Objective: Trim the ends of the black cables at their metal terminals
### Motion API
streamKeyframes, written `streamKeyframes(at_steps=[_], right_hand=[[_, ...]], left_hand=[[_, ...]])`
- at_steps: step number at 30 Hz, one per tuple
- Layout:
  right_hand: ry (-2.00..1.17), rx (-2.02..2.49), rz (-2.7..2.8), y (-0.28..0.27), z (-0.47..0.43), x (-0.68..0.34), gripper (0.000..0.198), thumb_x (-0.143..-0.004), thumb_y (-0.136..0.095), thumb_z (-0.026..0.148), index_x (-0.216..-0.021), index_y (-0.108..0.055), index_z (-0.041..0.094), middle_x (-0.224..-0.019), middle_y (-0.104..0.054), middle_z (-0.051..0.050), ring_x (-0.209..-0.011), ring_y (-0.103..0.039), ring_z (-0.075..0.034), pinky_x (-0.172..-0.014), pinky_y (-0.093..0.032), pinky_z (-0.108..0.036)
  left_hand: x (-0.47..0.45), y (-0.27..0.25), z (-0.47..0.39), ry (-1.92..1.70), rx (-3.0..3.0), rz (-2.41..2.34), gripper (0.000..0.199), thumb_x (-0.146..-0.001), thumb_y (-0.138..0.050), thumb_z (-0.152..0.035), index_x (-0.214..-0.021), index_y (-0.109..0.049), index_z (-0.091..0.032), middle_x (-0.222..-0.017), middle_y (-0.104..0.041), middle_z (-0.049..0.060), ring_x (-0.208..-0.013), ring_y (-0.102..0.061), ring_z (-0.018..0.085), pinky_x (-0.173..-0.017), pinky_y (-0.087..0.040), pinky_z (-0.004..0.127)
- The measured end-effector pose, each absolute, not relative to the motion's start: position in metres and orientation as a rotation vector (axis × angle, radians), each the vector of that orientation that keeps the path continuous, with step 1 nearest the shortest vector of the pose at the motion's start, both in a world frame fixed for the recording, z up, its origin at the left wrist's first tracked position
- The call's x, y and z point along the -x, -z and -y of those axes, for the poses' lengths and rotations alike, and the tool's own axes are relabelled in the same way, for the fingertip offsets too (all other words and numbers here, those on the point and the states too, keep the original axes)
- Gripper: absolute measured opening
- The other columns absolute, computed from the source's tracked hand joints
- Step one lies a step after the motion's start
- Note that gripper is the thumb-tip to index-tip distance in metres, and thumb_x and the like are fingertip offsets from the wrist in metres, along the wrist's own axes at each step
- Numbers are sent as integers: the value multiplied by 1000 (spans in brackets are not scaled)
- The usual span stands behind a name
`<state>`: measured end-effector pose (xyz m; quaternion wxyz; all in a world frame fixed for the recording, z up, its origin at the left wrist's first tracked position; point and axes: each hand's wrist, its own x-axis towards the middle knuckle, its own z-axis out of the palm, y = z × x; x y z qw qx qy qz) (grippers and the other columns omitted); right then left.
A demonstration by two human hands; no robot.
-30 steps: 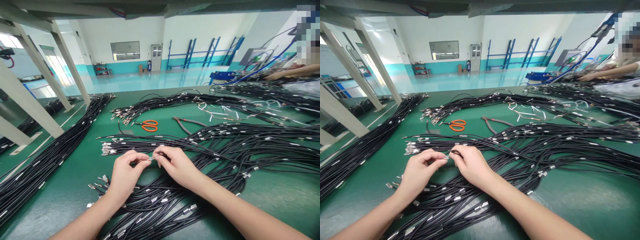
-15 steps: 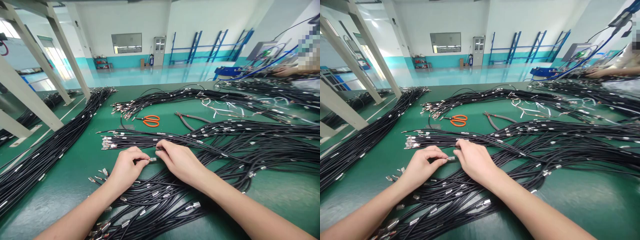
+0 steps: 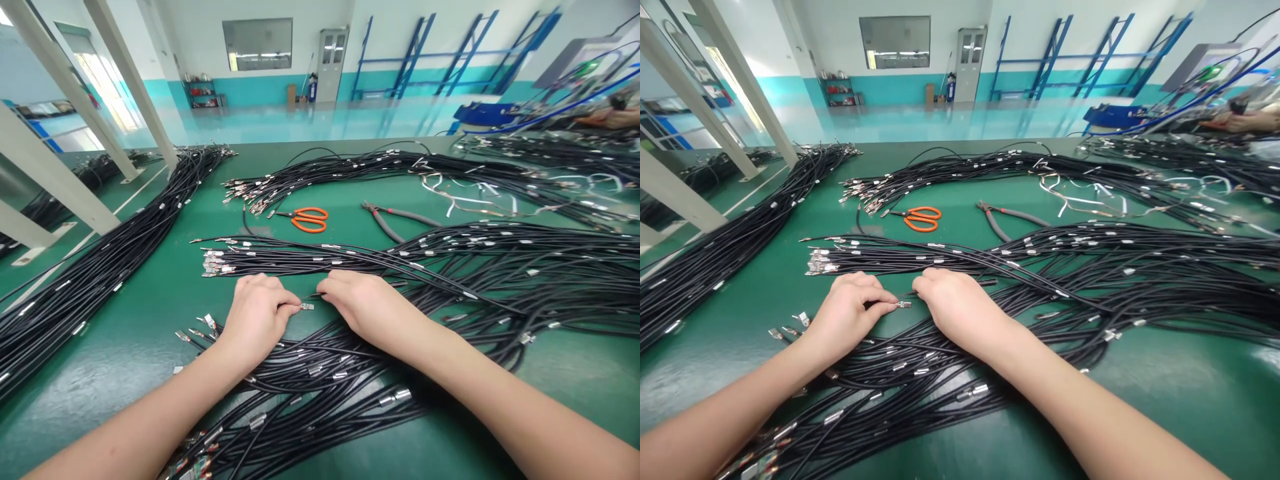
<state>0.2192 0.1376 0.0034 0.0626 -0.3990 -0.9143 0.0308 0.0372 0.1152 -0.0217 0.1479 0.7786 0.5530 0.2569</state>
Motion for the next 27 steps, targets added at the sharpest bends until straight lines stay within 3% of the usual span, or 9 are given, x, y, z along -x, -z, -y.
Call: streamKeyframes(at_steps=[27], right_hand=[[-23, 1164, 2795, 4, -135, -216, 17, -81, -44, 9, -83, -59, 17, -75, -56, -2, -65, -50, -12, -55, -31, -22]], left_hand=[[-35, 21, -120, -674, -2251, -1609, 13, -74, -60, -18, -70, -70, -25, -71, -68, 0, -74, -57, 20, -80, -40, 39]])
